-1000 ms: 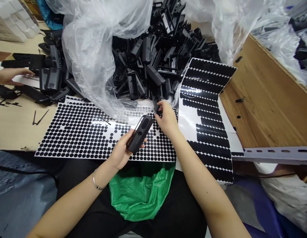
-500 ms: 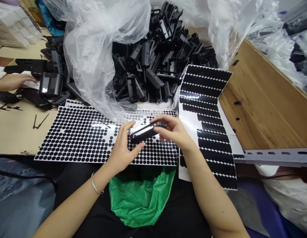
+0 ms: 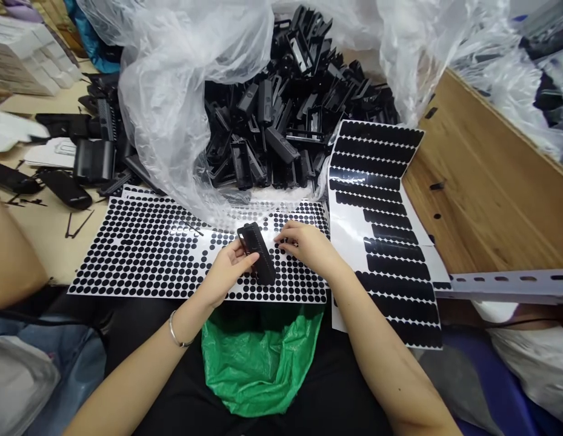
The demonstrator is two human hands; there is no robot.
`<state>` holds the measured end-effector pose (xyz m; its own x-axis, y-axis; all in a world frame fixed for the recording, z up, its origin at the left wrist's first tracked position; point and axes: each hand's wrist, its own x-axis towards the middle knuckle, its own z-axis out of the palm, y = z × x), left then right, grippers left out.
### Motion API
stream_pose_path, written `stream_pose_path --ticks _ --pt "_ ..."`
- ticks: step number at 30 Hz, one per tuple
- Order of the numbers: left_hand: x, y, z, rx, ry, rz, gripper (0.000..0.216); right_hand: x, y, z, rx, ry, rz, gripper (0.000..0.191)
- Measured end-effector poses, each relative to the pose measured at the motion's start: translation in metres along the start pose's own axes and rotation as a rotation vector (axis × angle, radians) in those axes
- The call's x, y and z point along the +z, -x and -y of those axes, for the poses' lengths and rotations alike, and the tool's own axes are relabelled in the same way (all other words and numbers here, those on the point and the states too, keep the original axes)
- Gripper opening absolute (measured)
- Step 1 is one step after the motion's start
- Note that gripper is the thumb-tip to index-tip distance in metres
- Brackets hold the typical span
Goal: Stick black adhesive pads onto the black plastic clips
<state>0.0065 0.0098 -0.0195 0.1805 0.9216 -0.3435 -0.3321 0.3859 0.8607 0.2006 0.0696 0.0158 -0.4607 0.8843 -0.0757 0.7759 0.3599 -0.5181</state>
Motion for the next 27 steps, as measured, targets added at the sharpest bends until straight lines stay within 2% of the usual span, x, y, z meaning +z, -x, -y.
stream_pose_path --ticks 11,17,22,27 --pt "-0.002 -0.003 -0.002 -0.005 0.051 0.022 0.032 0.002 -0.003 0.004 0.006 0.011 0.013 0.017" --pt "-0.003 -0.003 -0.002 0.006 0.046 0.037 0.034 0.002 -0.002 0.007 0.045 0.043 0.06 0.019" --pt "-0.001 -0.003 -0.003 -0.002 0.037 0.01 0.033 0.0 0.003 0.003 0.054 -0.18 0.063 0.016" --pt "-0.001 -0.003 -0.001 0.017 0.051 0.002 0.035 -0.007 0.012 0.01 0.02 -0.627 0.036 0.01"
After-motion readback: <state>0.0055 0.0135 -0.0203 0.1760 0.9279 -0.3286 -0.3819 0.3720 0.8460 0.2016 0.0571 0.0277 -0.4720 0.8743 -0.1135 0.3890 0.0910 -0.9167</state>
